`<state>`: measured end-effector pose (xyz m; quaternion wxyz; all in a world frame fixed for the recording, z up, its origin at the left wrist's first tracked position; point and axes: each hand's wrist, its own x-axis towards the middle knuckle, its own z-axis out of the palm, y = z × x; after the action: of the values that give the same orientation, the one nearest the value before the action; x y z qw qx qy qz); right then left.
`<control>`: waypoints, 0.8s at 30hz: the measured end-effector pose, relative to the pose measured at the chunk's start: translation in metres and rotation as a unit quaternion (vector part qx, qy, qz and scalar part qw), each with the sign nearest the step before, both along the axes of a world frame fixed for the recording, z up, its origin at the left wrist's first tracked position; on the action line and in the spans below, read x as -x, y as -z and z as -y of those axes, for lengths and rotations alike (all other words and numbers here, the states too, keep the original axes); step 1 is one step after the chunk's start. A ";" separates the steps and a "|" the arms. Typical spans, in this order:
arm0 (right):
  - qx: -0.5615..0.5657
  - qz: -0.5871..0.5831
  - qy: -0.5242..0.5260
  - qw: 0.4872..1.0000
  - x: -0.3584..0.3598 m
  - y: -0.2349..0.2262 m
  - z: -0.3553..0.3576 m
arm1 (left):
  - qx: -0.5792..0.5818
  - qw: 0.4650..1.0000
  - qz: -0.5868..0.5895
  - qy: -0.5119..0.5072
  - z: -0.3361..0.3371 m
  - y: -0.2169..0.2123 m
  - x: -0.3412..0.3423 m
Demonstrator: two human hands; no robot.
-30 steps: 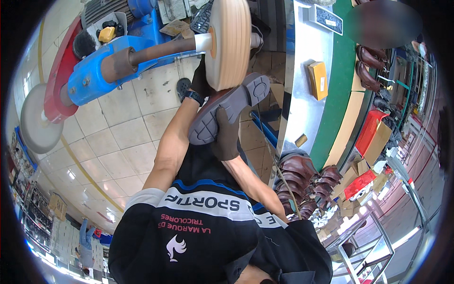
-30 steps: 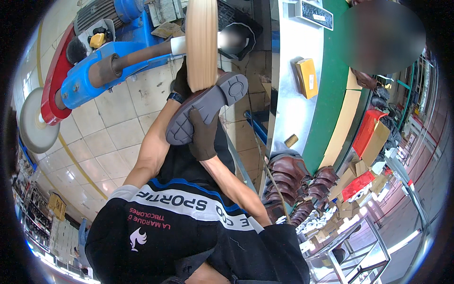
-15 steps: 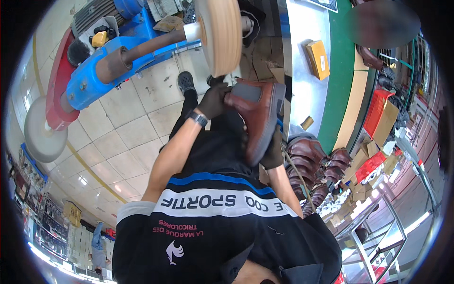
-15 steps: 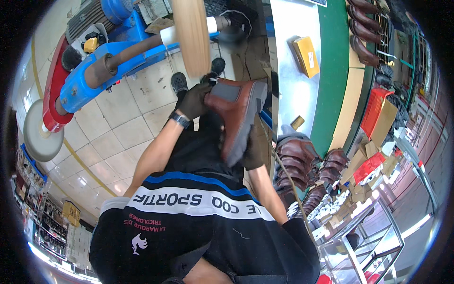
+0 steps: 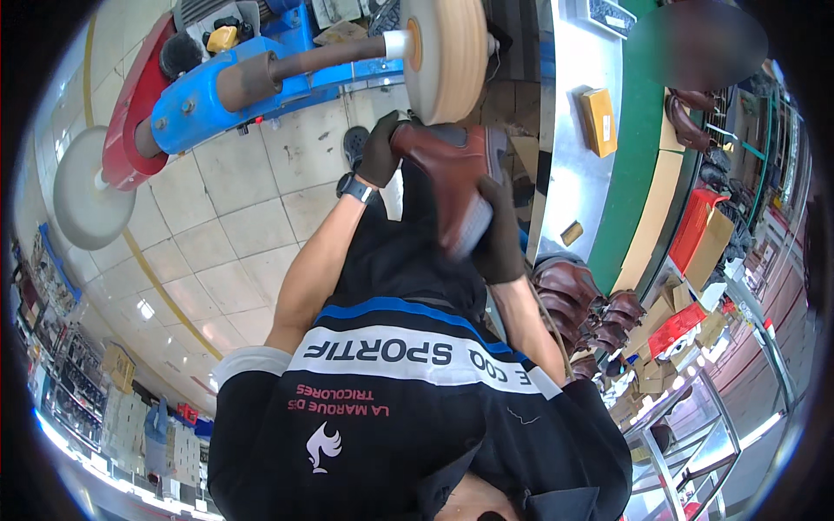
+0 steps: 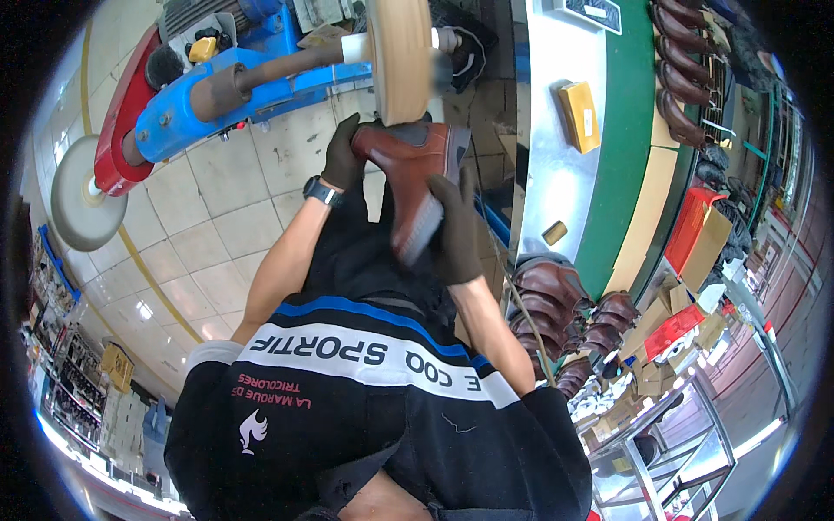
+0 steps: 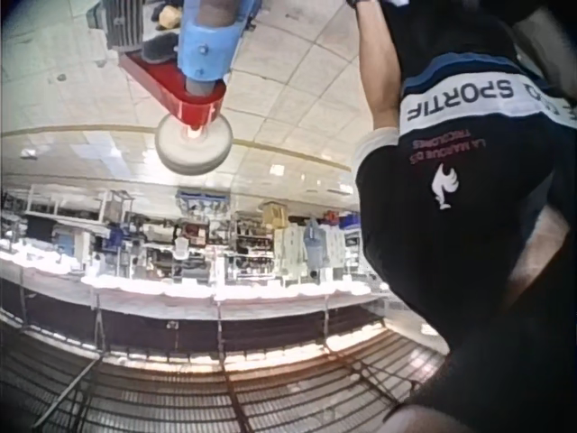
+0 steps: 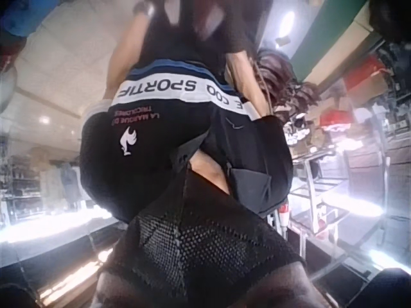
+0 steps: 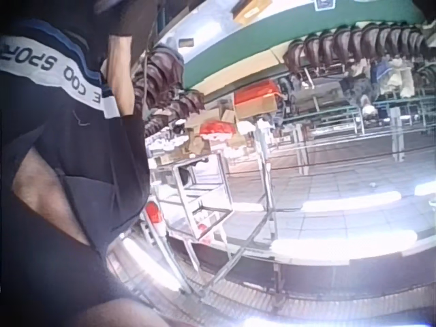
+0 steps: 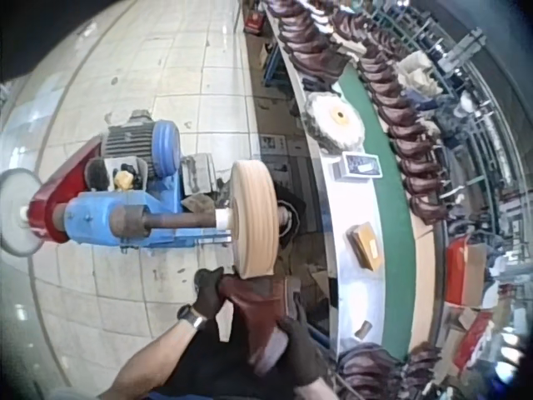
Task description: Buffing and polishing leather boots using a motorized rotating buffing wheel machine.
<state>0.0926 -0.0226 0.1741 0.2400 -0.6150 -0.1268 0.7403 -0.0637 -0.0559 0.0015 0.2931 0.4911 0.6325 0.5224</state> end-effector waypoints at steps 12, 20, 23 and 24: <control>-0.074 0.020 0.070 0.995 0.063 0.018 -0.029 | 0.168 0.894 0.397 -0.122 -0.047 0.029 -0.006; 0.049 0.013 0.140 0.989 0.063 0.016 -0.059 | 0.137 0.649 0.748 -0.026 -0.080 0.007 -0.004; 0.082 -0.090 0.165 0.979 0.055 0.014 -0.077 | 0.154 0.620 0.769 -0.016 -0.082 0.015 -0.004; 0.085 -0.092 0.165 0.978 0.050 0.007 -0.078 | 0.153 0.582 0.799 0.001 -0.077 0.029 0.001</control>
<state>0.0422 0.0555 0.1676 0.3165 -0.5745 0.0629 0.7522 -0.0647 0.0212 -0.0270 0.7513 -0.1756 0.2133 0.5993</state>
